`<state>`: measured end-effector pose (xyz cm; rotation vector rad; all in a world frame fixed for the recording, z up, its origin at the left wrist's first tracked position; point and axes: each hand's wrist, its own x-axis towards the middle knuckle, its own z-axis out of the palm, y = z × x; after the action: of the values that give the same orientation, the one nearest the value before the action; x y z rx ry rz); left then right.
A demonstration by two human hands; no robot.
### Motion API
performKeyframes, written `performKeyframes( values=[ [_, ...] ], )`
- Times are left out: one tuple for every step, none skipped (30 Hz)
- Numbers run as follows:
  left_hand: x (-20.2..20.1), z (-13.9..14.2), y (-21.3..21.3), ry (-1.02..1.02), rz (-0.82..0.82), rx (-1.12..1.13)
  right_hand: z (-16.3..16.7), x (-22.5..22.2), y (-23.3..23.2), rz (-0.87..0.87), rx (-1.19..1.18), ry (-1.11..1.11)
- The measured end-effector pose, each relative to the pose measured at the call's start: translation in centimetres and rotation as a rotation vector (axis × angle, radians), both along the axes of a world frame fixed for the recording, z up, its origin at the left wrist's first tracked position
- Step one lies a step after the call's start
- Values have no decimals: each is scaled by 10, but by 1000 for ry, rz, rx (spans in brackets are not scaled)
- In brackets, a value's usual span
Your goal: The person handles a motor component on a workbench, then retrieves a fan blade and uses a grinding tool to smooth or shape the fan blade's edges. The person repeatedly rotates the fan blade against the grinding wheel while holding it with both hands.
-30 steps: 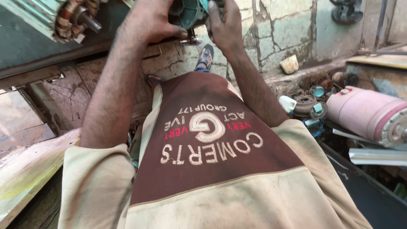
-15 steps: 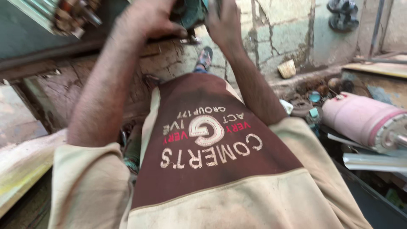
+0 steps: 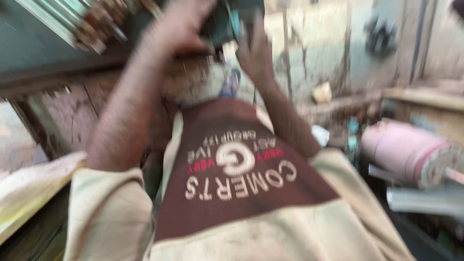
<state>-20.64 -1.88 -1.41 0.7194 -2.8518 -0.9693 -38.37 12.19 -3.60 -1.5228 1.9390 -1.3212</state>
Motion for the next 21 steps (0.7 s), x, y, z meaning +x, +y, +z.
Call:
performKeyframes(
  values=[
    [-4, 0, -4, -20, 0, -33, 3, 0, -2, -2, 43, -62],
    [-8, 1, -7, -46, 2, -61, 5, 0, -4, 2, 94, -129],
    [-11, 2, -10, -117, 16, -55, 7, -1, -8, -20, 144, -137],
    [-15, 4, -11, -189, 26, -41, 8, -3, -11, -47, 202, -147],
    [-17, 6, -11, -263, 34, -23, 9, -5, -16, -75, 265, -159],
    [-19, 8, -10, -265, 51, 3, 10, -7, -18, -39, 209, -109],
    [-20, 12, -9, -266, 64, 30, 10, -9, -21, -7, 154, -59],
    [-20, 15, -9, -263, 74, 53, 9, -11, -21, 23, 95, -5],
    [-19, 19, -9, -286, 74, 27, 9, -12, -20, 0, 150, -56],
    [-18, 23, -8, -307, 73, 5, 9, -13, -19, -22, 209, -106],
    [-18, 27, -7, -330, 71, -13, 9, -13, -16, -43, 272, -158],
    [-17, 30, -5, -306, 97, -26, 9, -12, -12, -47, 272, -167],
    [-17, 33, -3, -283, 120, -43, 10, -11, -9, -53, 269, -178],
    [-18, 35, -2, -263, 141, -60, 11, -10, -7, -61, 266, -193],
    [-18, 37, 1, -258, 178, -16, 13, -8, -6, -64, 267, -213],
    [-18, 37, 4, -255, 214, 31, 15, -6, -5, -69, 270, -234],
    [-19, 37, 6, -252, 250, 79, 17, -5, -6, -73, 275, -255],
    [-20, 36, 7, -219, 259, 31, 19, -4, -7, -74, 281, -257],
    [-20, 35, 9, -185, 270, -16, 20, -4, -7, -74, 286, -258],
    [-20, 33, 9, -148, 280, -64, 22, -4, -7, -74, 290, -257],
    [-19, 31, 9, -144, 274, -58, 22, -5, -6, -67, 292, -255]
  ],
)
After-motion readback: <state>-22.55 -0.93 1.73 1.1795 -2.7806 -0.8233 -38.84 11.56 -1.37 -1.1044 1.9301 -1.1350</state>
